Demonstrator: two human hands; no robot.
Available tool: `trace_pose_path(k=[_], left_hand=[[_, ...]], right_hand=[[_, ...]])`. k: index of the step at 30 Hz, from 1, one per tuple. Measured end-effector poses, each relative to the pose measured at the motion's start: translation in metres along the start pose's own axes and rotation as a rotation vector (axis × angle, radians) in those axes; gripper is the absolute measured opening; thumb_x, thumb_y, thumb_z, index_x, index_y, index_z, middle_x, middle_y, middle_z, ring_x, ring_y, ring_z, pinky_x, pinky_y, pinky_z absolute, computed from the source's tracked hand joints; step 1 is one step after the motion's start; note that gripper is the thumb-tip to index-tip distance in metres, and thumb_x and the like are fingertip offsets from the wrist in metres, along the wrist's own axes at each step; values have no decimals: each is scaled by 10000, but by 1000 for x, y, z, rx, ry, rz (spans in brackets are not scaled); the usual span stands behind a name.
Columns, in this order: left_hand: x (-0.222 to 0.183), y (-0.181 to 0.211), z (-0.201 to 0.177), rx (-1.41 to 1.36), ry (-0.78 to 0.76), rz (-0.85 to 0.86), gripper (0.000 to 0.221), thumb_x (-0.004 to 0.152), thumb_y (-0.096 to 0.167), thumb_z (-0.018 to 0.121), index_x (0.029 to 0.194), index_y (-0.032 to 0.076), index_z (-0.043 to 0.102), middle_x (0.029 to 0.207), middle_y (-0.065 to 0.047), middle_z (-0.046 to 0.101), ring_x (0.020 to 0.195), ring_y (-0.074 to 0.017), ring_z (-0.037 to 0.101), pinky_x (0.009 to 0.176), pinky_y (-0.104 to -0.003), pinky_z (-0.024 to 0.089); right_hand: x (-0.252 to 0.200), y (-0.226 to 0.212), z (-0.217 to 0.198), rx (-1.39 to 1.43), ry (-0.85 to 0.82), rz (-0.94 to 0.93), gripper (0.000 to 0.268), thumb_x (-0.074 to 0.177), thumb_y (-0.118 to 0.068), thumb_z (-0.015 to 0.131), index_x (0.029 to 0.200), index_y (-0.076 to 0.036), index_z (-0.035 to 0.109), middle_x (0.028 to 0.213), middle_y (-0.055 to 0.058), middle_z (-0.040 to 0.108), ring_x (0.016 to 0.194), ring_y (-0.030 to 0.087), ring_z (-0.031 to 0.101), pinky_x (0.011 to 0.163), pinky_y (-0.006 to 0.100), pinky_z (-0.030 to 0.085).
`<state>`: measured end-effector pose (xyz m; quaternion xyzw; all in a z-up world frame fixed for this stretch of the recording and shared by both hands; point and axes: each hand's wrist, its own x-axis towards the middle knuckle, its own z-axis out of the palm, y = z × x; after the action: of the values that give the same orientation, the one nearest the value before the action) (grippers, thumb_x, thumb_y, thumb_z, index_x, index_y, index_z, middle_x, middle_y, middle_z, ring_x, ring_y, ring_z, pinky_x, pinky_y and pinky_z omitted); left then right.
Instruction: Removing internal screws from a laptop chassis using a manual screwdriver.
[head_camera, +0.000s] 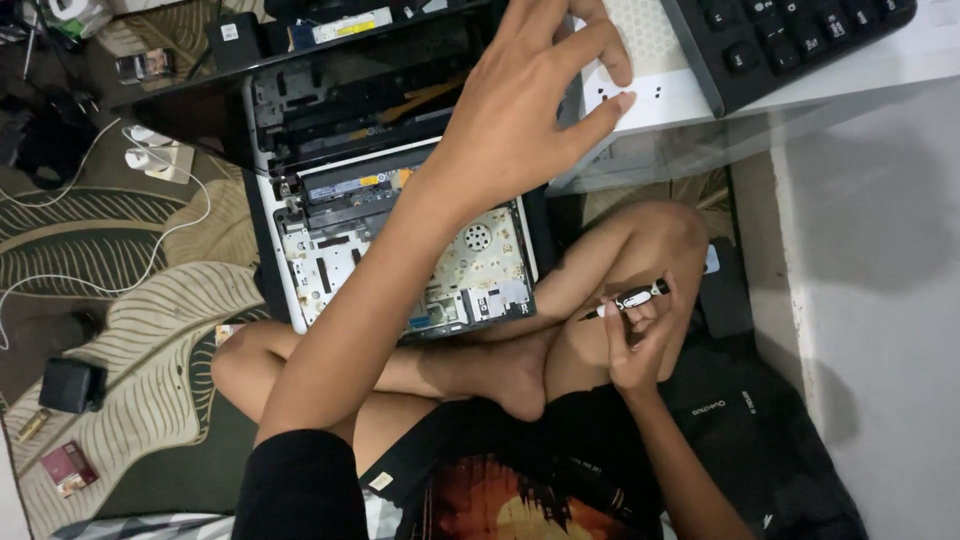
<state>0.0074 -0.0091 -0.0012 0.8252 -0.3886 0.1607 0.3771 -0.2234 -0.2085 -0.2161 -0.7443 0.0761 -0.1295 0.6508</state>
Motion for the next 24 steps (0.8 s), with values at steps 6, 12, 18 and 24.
trace_pose_path(k=[6,12,18,24], left_hand=[[-14,13,-16,-128,234,79,248,1106,206,478,1000,-4,557,1025,-116,524,971,-303,532,854,-414,435],[-97,59,-63,-359,266,-518,488,1109,220,404,671,59,546,642,-12,570,627,-121,574,726,-298,468],[-214,54,-79,-211,342,-663,194,1087,120,538,1058,36,710,886,-37,773,945,-168,735,922,-323,505],[-285,44,-83,-95,308,-718,308,1121,203,562,1417,120,555,1141,-71,678,1039,-213,658,963,-386,589]], right_hand=[[1,-4,-1,-55,26,-15,725,1014,-31,619,1597,-33,187,1204,265,652,1025,290,708,1025,389,543],[-4,1,-6,-582,173,-38,810,971,-372,737,1532,33,315,1512,299,448,1413,414,466,1153,441,374],[-2,-42,17,-327,34,-166,681,1107,-50,654,1582,-50,165,1589,358,360,1431,457,485,1182,498,423],[1,-44,28,-250,-85,-299,588,1116,73,527,1542,-80,153,1473,320,292,1310,458,442,1122,557,424]])
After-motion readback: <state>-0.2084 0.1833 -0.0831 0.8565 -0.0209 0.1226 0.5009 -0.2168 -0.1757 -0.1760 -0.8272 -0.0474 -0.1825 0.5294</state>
